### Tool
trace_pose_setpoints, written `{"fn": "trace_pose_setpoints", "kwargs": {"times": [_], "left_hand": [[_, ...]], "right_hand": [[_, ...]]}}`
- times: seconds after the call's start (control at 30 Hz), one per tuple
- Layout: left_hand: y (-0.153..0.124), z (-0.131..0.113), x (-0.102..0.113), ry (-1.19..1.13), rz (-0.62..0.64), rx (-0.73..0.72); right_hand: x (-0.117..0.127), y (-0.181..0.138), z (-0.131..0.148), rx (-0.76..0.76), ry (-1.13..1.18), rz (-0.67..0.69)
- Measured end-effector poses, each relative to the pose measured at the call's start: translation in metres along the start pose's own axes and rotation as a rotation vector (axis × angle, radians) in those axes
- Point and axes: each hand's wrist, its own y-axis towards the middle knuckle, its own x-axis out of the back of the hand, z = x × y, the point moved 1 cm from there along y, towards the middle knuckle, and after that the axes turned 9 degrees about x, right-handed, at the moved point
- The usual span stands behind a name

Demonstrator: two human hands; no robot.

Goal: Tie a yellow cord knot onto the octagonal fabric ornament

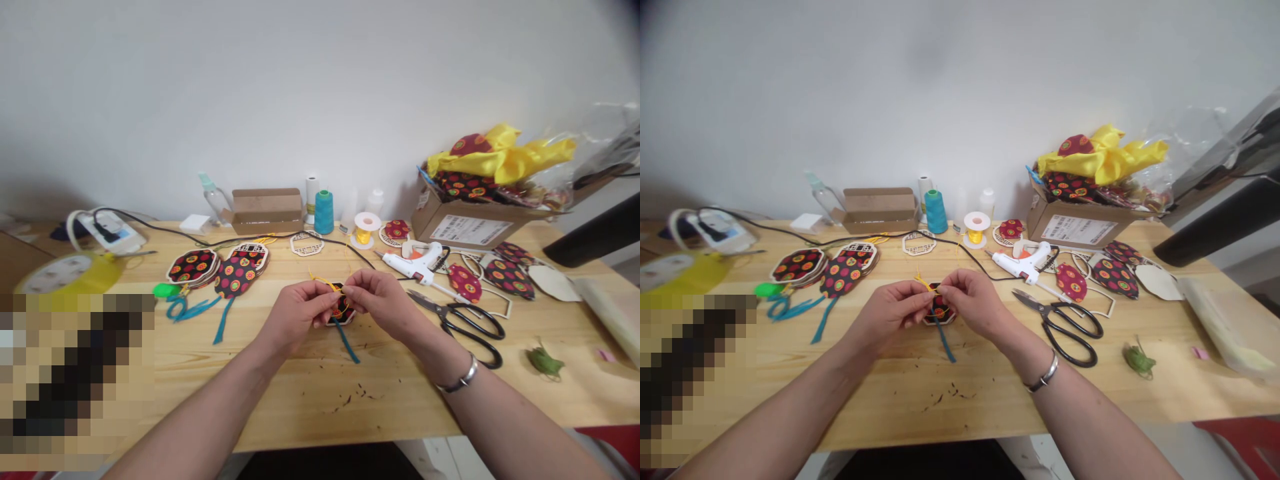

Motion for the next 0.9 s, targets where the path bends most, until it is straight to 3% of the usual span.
{"fn": "trace_pose_setpoints", "kwargs": {"times": [0.27,0.4,0.57,0.77,0.9], "left_hand": [[-0.001,-0.002,0.0,-0.015,0.027,0.014],[-0.002,-0.002,0.0,-0.034,0.031,0.019],[-0.001,-0.001,0.001,-0.098,0.026,0.022],[0.0,0.003,0.002,-0.16,0.033,0.057],[0.002,0.005,0.003,-0.175,0.02,0.072]], "right_hand": [[0.002,0.001,-0.001,0.008,-0.063,0.007],[0.001,-0.001,0.001,0.084,-0.173,0.008],[-0.002,-0.009,0.002,0.379,-0.489,-0.014],[-0.004,-0.016,-0.001,0.842,-1.083,0.16],[-0.007,-0.019,0.006,0.935,-1.299,0.25]]}}
